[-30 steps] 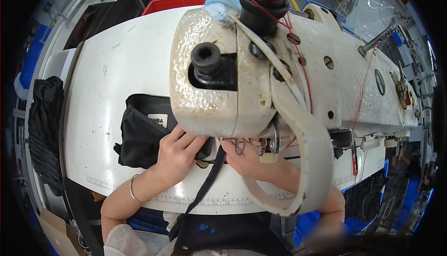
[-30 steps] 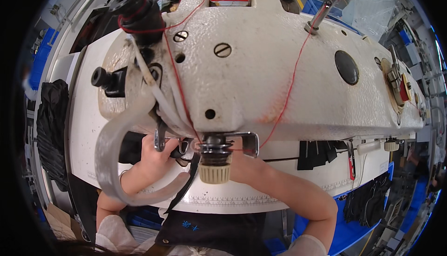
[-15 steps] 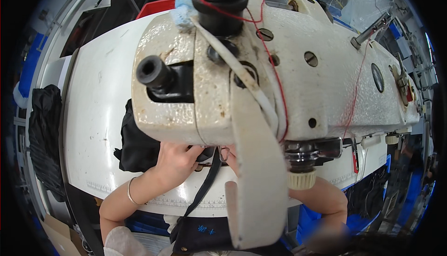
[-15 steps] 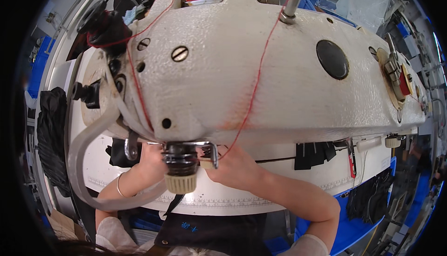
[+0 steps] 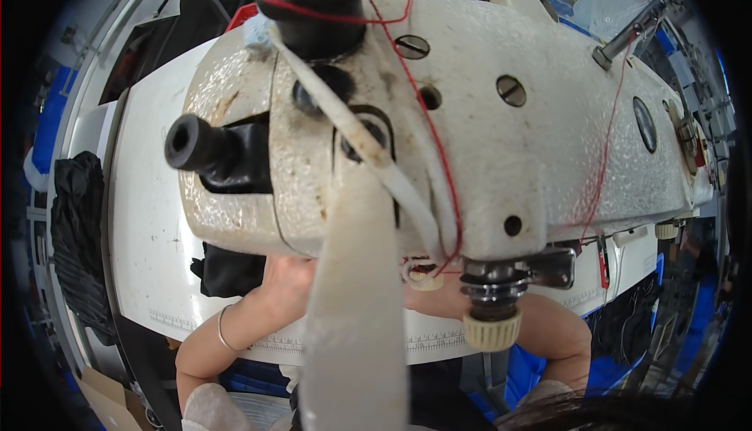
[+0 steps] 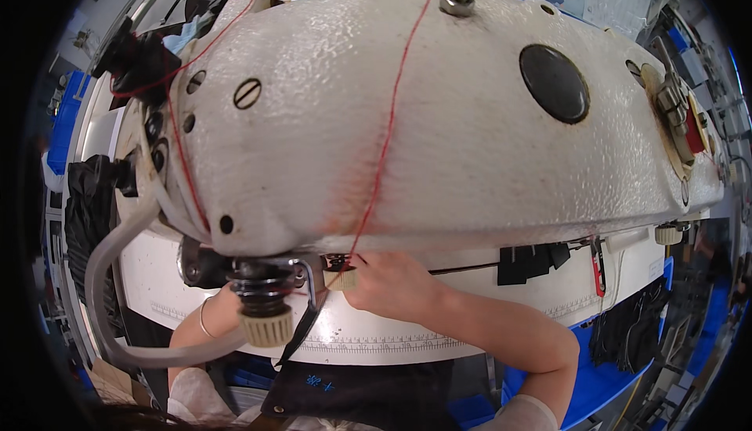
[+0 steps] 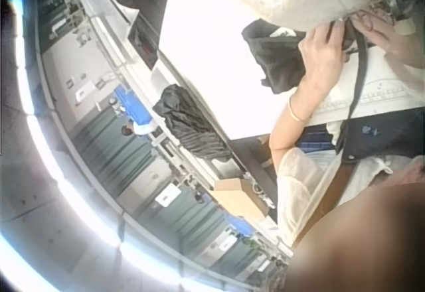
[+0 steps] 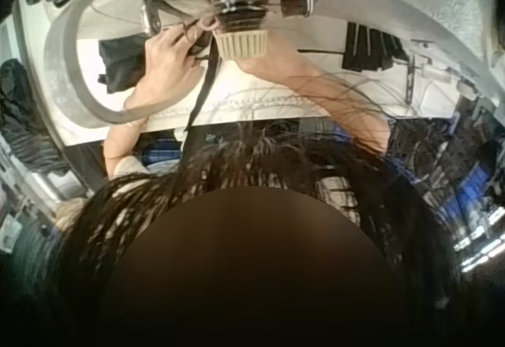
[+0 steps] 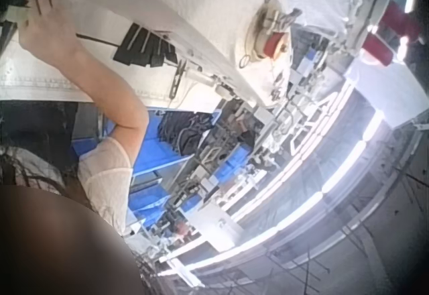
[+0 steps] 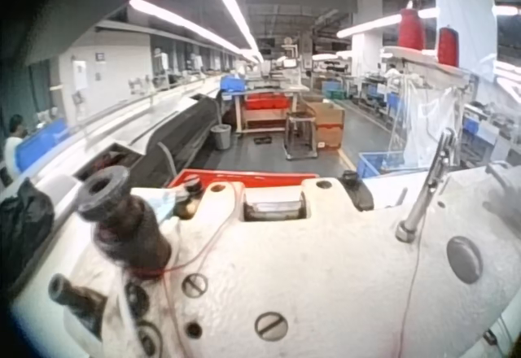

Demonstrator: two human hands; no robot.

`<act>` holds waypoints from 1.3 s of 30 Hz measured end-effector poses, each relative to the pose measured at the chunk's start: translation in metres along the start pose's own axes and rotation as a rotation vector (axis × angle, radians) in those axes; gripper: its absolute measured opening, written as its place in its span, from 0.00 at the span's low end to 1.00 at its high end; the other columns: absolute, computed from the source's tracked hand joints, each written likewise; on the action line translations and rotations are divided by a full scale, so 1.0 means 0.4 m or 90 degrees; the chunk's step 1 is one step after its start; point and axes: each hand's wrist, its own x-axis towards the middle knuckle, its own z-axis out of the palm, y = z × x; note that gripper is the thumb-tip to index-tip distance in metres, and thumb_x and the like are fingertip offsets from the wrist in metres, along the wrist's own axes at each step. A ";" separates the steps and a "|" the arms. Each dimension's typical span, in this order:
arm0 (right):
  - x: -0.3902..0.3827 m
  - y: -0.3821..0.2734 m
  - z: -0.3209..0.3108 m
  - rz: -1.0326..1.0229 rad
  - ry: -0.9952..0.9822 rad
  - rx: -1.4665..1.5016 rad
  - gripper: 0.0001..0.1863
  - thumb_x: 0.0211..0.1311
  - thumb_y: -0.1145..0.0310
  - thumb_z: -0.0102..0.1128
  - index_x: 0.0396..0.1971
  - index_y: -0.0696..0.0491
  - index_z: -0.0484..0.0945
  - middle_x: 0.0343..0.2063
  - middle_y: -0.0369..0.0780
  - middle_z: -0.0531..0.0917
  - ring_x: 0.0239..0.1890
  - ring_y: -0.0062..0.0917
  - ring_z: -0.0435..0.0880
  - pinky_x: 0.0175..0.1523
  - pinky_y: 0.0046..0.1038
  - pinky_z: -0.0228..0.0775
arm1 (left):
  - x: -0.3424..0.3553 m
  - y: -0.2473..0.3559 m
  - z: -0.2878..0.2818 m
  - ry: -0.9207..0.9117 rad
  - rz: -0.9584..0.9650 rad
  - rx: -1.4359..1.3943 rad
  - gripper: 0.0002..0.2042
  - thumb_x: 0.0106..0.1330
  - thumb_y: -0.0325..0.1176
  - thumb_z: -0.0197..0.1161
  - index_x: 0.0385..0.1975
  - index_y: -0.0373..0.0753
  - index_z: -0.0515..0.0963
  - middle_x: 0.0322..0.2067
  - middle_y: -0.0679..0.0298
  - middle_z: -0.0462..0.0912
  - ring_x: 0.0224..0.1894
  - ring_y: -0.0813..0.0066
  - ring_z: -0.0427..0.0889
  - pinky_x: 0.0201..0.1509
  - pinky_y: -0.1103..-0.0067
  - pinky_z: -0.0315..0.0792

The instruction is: Sewing zippers onto black fabric components using an industrial sewing machine.

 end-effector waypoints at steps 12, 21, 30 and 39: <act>0.013 0.000 -0.029 0.116 -0.057 0.254 0.05 0.28 0.70 0.60 0.11 0.54 0.77 0.29 0.40 0.78 0.33 0.27 0.80 0.26 0.26 0.79 | -0.022 0.003 0.010 -0.042 -0.020 0.020 0.15 0.38 0.23 0.59 0.30 0.31 0.79 0.29 0.55 0.80 0.28 0.58 0.79 0.30 0.66 0.72; 0.003 -0.005 -0.010 0.040 -0.099 0.158 0.04 0.31 0.71 0.60 0.09 0.52 0.74 0.25 0.39 0.80 0.25 0.25 0.79 0.19 0.26 0.72 | -0.026 0.006 0.025 -0.064 -0.021 0.032 0.15 0.37 0.22 0.59 0.30 0.31 0.79 0.29 0.56 0.79 0.28 0.59 0.78 0.29 0.66 0.71; 0.048 0.002 -0.080 0.158 0.080 0.126 0.11 0.39 0.72 0.58 0.28 0.54 0.77 0.27 0.36 0.79 0.33 0.26 0.75 0.27 0.26 0.71 | -0.021 0.023 0.028 -0.032 0.002 0.060 0.16 0.40 0.25 0.60 0.33 0.33 0.79 0.34 0.60 0.75 0.37 0.64 0.75 0.37 0.71 0.72; 0.028 0.001 -0.032 -0.001 -0.021 0.086 0.04 0.40 0.75 0.55 0.17 0.53 0.69 0.21 0.35 0.73 0.27 0.26 0.75 0.34 0.29 0.70 | -0.021 0.028 0.026 0.020 0.094 0.167 0.16 0.39 0.26 0.60 0.33 0.33 0.80 0.34 0.60 0.76 0.35 0.65 0.75 0.33 0.76 0.72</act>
